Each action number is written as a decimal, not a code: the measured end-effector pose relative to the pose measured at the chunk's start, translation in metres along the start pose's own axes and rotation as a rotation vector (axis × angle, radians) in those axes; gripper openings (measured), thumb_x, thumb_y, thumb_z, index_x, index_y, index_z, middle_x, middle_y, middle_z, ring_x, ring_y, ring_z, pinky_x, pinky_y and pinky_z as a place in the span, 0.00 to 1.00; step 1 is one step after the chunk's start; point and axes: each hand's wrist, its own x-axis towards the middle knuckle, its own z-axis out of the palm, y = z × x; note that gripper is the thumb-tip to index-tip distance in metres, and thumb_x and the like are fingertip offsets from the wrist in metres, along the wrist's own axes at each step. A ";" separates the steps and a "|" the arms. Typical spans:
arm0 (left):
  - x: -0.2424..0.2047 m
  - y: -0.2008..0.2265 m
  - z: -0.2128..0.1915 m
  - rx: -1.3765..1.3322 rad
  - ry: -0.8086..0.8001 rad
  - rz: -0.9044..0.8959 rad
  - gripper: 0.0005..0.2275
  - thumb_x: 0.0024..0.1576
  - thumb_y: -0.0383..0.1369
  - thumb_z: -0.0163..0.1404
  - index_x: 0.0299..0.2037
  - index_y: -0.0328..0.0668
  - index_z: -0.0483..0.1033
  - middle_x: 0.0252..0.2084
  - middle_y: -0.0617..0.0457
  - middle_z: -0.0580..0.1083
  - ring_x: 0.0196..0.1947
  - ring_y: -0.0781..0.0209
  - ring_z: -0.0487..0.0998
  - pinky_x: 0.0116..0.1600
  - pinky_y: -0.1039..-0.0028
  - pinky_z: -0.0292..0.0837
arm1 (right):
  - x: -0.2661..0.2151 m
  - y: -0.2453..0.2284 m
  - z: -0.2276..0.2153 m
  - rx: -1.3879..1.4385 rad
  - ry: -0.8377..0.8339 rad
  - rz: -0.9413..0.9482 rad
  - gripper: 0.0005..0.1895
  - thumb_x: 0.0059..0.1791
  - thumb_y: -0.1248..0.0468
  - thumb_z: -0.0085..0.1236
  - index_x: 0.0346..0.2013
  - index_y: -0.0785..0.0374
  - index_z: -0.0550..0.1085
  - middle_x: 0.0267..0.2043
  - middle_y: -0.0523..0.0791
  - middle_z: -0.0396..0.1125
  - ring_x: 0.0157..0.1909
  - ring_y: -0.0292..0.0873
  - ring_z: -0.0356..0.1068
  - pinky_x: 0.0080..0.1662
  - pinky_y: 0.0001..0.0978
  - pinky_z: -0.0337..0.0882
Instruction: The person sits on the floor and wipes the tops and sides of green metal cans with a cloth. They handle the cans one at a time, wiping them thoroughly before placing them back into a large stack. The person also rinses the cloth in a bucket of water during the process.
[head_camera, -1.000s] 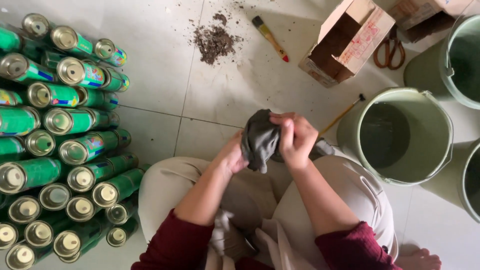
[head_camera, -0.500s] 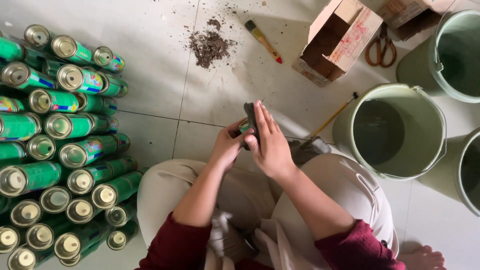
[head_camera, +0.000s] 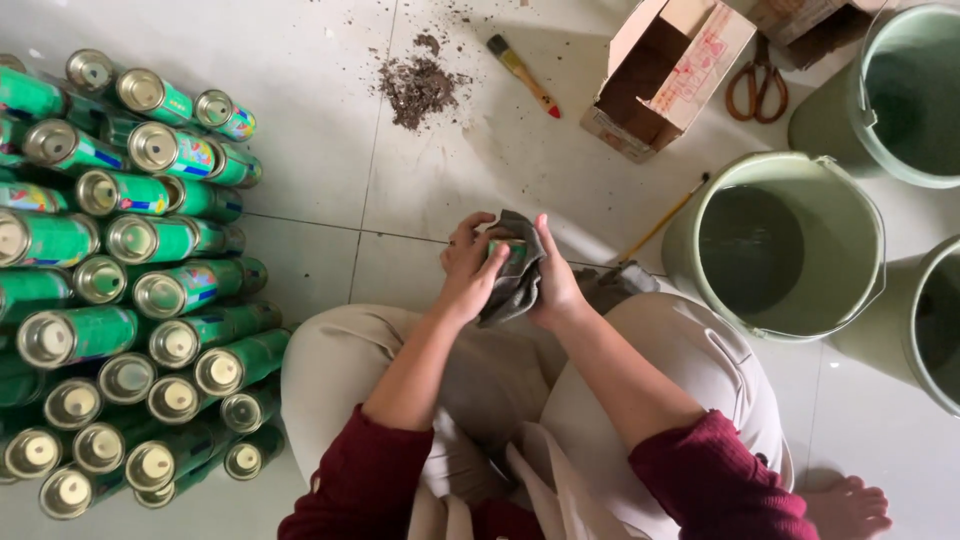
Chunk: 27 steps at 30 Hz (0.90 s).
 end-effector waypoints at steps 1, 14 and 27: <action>0.000 -0.008 0.001 0.002 0.000 -0.001 0.21 0.57 0.49 0.29 0.46 0.40 0.65 0.53 0.46 0.53 0.51 0.44 0.56 0.56 0.42 0.35 | 0.003 0.001 -0.003 0.002 -0.001 0.001 0.33 0.41 0.43 0.47 0.44 0.71 0.67 0.36 0.53 0.65 0.34 0.45 0.66 0.42 0.35 0.68; -0.002 -0.039 0.017 -0.600 -0.180 -0.106 0.23 0.48 0.36 0.54 0.51 0.37 0.61 0.46 0.39 0.66 0.52 0.47 0.63 0.56 0.57 0.53 | -0.008 -0.003 0.002 -0.253 0.584 -0.500 0.36 0.40 0.40 0.50 0.40 0.73 0.65 0.40 0.56 0.61 0.44 0.48 0.61 0.49 0.38 0.62; -0.010 -0.030 0.008 -0.868 0.172 -0.177 0.13 0.49 0.29 0.51 0.43 0.30 0.70 0.32 0.47 0.71 0.32 0.63 0.72 0.38 0.71 0.69 | -0.002 0.008 -0.034 -1.238 -0.221 -1.377 0.15 0.36 0.58 0.63 0.26 0.64 0.70 0.45 0.46 0.65 0.45 0.49 0.66 0.47 0.36 0.63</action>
